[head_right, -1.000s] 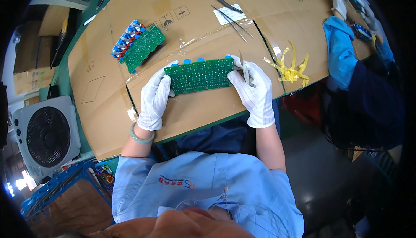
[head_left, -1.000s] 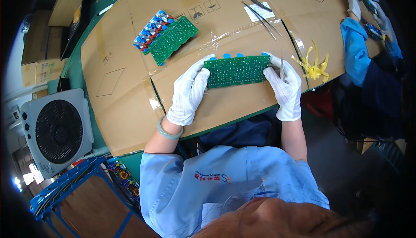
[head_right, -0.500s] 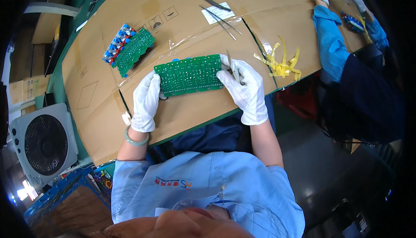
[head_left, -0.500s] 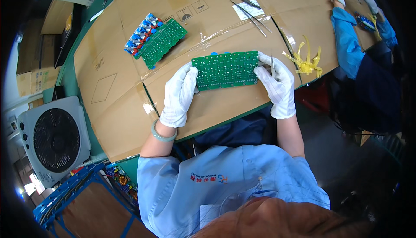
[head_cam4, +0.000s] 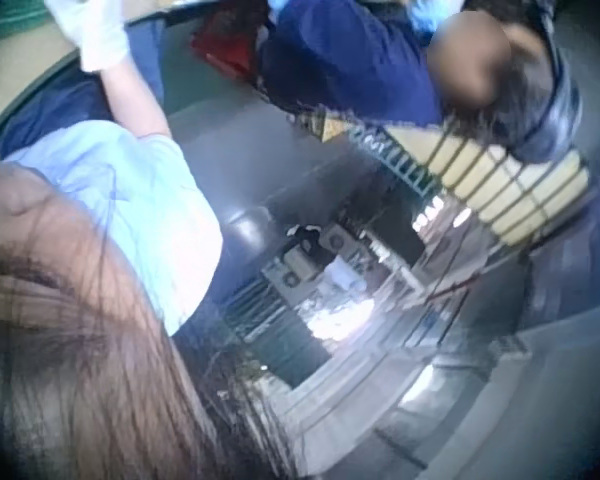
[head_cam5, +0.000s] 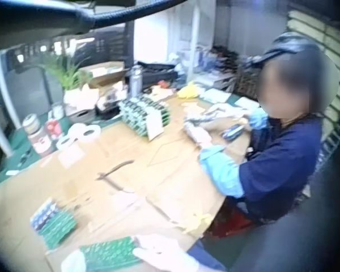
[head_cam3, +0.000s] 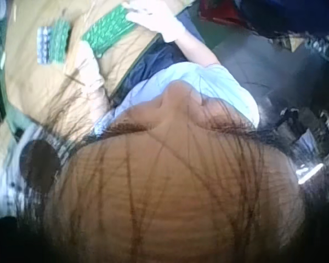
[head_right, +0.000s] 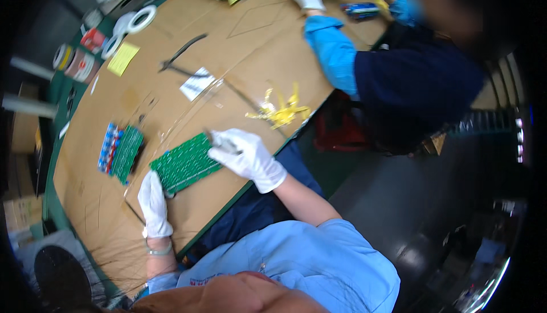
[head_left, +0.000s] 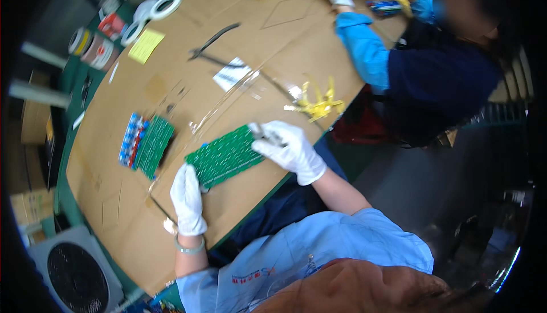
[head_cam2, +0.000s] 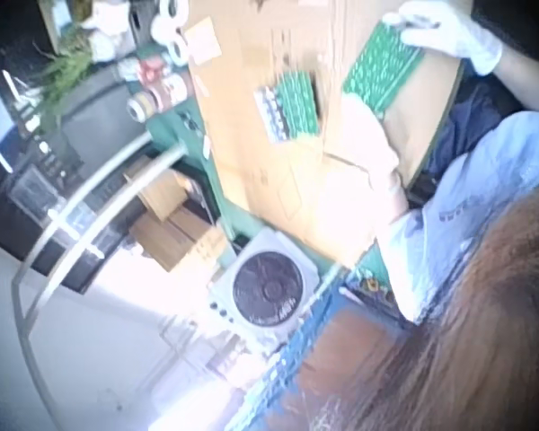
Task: The person repeatedly picks up green circuit boards, flips them over, and scrapes the soldered side with a small metal tool. They handle the boards one at a time, inspecting both sides and placing them back on the table.
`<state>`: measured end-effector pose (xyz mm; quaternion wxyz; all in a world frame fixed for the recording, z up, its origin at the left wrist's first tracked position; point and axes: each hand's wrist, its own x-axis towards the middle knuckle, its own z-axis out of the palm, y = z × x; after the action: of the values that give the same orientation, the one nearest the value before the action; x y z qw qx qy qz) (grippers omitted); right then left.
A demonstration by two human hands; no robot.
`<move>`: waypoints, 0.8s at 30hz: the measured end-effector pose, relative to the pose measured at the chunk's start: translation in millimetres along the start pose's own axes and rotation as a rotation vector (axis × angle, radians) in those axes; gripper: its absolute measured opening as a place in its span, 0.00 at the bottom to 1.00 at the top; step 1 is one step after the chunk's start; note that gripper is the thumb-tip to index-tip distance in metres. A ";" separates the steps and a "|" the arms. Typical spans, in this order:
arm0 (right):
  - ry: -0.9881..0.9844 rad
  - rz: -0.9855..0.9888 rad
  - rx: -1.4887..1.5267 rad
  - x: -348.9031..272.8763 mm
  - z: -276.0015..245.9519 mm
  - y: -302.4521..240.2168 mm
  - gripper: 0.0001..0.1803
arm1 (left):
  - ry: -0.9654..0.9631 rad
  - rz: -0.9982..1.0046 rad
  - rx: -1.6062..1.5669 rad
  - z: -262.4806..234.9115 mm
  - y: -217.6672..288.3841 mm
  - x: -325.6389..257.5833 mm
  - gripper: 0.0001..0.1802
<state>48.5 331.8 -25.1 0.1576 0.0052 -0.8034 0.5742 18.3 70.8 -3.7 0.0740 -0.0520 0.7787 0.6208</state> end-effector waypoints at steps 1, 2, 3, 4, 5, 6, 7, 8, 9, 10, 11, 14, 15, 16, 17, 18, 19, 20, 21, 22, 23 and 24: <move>0.006 0.010 -0.011 0.1 -1.5 0.7 0.18 | -0.017 0.081 0.046 -3.9 -13.4 4.7 0.16; 0.006 0.020 -0.009 0.0 -0.7 0.5 0.18 | -0.017 0.041 0.031 -5.5 -15.7 6.8 0.15; -0.002 0.013 -0.045 0.6 -3.2 -0.7 0.20 | -0.016 0.078 0.048 -4.7 -17.9 7.2 0.15; 0.008 0.014 -0.007 1.1 -2.3 -1.1 0.19 | -0.008 0.115 0.067 -3.8 -19.3 7.8 0.15; 0.010 -0.002 -0.009 1.1 -2.9 -2.2 0.19 | -0.018 0.107 0.050 -4.0 -18.5 7.9 0.15; 0.009 -0.018 -0.011 1.7 -4.3 -3.0 0.19 | -0.027 0.098 0.032 -3.5 -17.3 8.7 0.15; 0.015 -0.020 -0.008 0.8 -2.9 -1.6 0.19 | -0.036 0.083 0.017 -4.4 -17.6 9.3 0.15; 0.021 -0.025 -0.019 0.8 -3.5 -1.4 0.18 | -0.049 0.073 0.012 -4.4 -18.7 11.0 0.15; 0.026 -0.030 -0.030 1.2 -4.7 -1.1 0.18 | -0.063 0.062 0.008 -3.6 -20.6 13.5 0.15; 0.027 -0.035 -0.035 1.1 -3.6 -1.3 0.18 | -0.069 0.050 0.007 -5.0 -21.7 14.2 0.15; 0.047 -0.050 -0.018 0.7 -2.0 0.3 0.17 | -0.065 0.062 0.013 -4.7 -21.8 13.9 0.15; 0.042 -0.058 -0.014 0.7 -1.9 -2.0 0.17 | -0.060 0.057 0.028 -8.0 -21.1 13.3 0.15; 0.028 -0.044 -0.001 0.9 -2.6 -3.0 0.17 | -0.056 0.075 0.034 -7.4 -20.0 12.7 0.15; 0.035 -0.048 -0.003 0.7 -2.9 -4.7 0.16 | -0.058 0.071 0.021 -6.8 -19.0 11.9 0.15; 0.042 -0.051 -0.005 0.8 -3.0 -6.4 0.16 | -0.060 0.067 0.007 -6.3 -18.0 11.5 0.15; 0.049 -0.055 -0.007 1.7 -2.9 -7.2 0.16 | -0.062 0.064 -0.007 -6.4 -17.5 11.8 0.15; 0.056 -0.069 -0.009 1.5 -2.4 -6.0 0.16 | -0.056 0.076 -0.015 -7.3 -20.1 12.0 0.15; 0.062 -0.082 -0.010 1.4 -1.3 -3.3 0.16 | -0.050 0.088 -0.024 -8.1 -24.8 13.0 0.15; 0.068 -0.096 -0.011 1.4 -0.6 -1.9 0.16 | -0.044 0.101 -0.032 -8.7 -27.3 13.5 0.15; 0.041 -0.063 -0.019 1.3 -1.6 -2.4 0.17 | -0.052 0.095 -0.034 -8.2 -26.0 12.6 0.15; 0.014 -0.030 -0.026 1.3 -3.5 -3.4 0.18 | -0.060 0.090 -0.035 -7.4 -22.6 11.7 0.15; -0.012 0.004 -0.033 1.5 -4.4 -3.7 0.20 | -0.068 0.085 -0.036 -6.8 -19.7 11.1 0.15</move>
<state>48.9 334.9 -20.1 0.1517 0.0047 -0.8137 0.5611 10.5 59.8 -23.1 0.0729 0.0008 0.7660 0.6387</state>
